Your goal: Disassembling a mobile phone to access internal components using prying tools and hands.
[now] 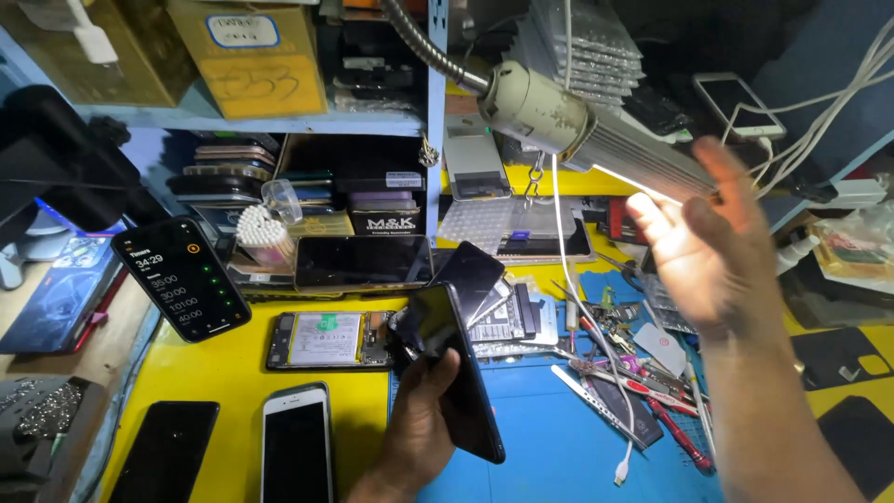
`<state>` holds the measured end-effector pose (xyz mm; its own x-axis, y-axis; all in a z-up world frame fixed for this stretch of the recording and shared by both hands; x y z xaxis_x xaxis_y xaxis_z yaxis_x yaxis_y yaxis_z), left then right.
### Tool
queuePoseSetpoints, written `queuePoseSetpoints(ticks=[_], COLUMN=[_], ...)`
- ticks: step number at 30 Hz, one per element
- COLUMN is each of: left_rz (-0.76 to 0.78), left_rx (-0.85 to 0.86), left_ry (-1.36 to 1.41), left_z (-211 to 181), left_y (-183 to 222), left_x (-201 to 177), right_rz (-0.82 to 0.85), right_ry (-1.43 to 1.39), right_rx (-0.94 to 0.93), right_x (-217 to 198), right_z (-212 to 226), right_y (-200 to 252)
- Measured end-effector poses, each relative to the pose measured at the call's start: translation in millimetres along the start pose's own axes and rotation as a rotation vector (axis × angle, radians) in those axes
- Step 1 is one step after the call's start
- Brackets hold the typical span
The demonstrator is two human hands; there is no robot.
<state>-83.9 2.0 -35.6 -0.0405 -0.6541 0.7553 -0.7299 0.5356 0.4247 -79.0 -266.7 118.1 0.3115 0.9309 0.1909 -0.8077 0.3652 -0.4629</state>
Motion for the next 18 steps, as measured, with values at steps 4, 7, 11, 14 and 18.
queuePoseSetpoints(ticks=[4,7,11,14,18], left_rz=[0.034,0.001,-0.012,-0.008,0.093], left_rx=[0.085,0.119,0.182,0.202,0.289], left_ry=[0.081,0.084,0.103,0.135,0.208], left_z=[-5,-9,-15,-20,-26], left_y=[-3,-4,-7,-10,-16], left_x=[-3,-6,-10,-13,-12], right_rz=[0.039,0.218,0.021,0.027,-0.127], right_ry=[-0.262,-0.449,-0.423,-0.311,-0.203], right_rx=[0.19,0.082,0.162,0.122,0.355], right_x=[9,48,79,79,73], right_z=[-41,-52,-58,-59,-47], right_y=[-4,-11,-17,-7,14])
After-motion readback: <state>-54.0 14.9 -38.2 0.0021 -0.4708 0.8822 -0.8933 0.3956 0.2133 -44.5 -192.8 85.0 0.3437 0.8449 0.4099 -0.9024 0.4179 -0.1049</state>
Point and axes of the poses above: each hand's wrist, its own y-axis away from the middle knuckle, its own x-axis out of the palm, z = x × y, the point moved 1 cm from there along -y, towards the middle knuckle, and after that the axes turned 7 degrees about -x, right-handed, at the moved point
